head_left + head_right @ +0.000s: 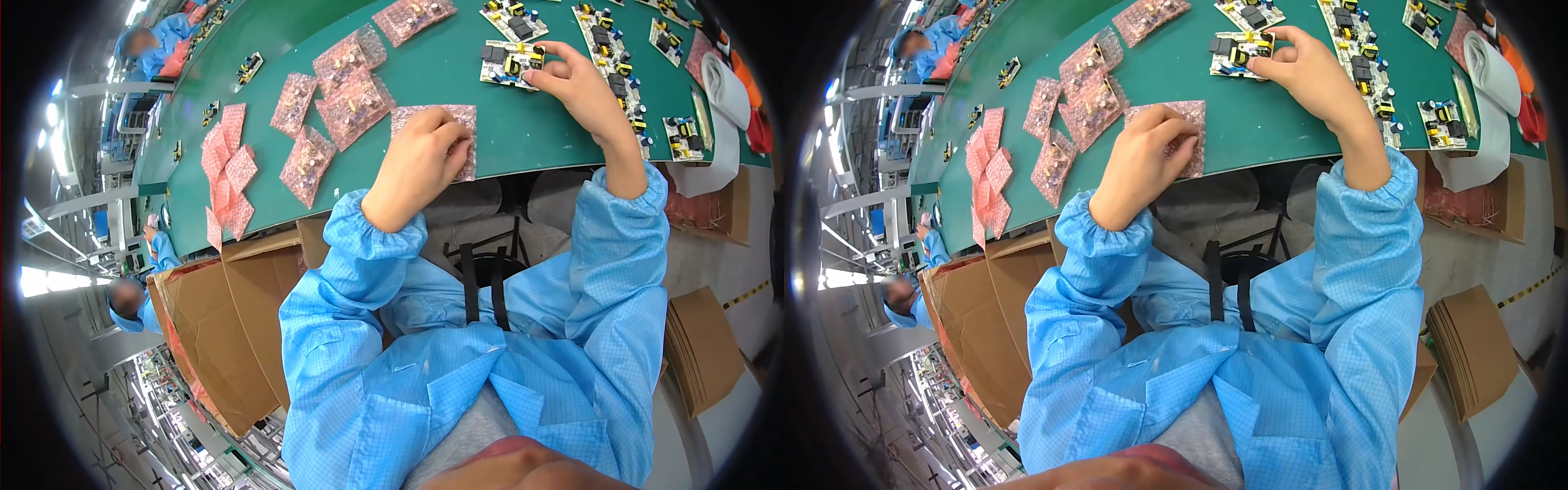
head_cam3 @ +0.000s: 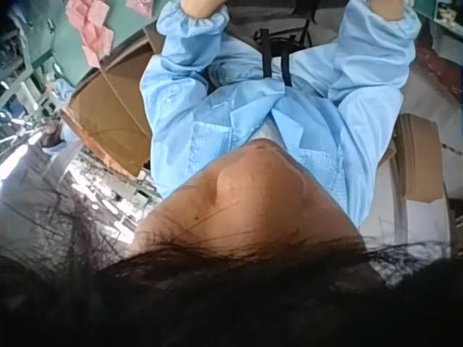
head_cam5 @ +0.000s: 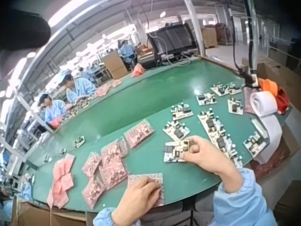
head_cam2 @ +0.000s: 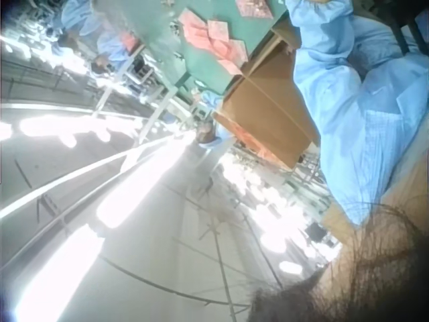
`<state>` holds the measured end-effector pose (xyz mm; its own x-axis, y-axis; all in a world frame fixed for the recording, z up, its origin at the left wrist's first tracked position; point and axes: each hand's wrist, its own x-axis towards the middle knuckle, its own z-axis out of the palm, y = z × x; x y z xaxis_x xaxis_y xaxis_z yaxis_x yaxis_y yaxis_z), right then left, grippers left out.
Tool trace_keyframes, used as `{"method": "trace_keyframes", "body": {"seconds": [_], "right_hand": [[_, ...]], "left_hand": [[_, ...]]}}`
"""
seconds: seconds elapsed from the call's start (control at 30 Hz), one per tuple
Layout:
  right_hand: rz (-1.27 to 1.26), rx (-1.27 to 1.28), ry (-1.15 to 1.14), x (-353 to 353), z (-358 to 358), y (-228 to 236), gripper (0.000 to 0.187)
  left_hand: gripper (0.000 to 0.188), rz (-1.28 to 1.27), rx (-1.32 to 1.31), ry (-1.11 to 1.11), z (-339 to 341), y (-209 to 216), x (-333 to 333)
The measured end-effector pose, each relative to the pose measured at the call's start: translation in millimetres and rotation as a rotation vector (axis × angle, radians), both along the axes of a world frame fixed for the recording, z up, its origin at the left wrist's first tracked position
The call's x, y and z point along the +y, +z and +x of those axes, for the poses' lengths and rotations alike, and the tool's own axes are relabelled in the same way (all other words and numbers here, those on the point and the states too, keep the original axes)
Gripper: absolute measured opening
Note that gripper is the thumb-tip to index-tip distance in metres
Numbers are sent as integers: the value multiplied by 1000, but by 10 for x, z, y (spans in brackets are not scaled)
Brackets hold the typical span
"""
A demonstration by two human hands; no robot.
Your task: Packing circuit boards into anti-static bubble wrap bags and placing them into cardboard shipping boxes.
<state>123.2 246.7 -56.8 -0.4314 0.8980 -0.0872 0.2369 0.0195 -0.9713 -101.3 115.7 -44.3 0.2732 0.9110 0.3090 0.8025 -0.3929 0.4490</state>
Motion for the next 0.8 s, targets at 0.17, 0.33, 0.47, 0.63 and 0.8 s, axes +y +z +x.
{"method": "trace_keyframes", "body": {"seconds": [0.17,0.33,0.47,0.63,0.8], "right_hand": [[-34,80,113,-20,19,62,51],[-179,138,296,-105,-17,145,47],[-167,109,351,-113,-40,79,44],[-170,109,393,-138,-55,108,45],[-140,70,433,-119,-61,62,46]], "left_hand": [[10,20,44,169,-62,-40,55],[9,89,131,261,-18,-113,112],[8,36,-113,356,-15,-158,110],[10,96,-222,380,-19,-183,88],[13,103,-322,353,16,-193,87]]}}
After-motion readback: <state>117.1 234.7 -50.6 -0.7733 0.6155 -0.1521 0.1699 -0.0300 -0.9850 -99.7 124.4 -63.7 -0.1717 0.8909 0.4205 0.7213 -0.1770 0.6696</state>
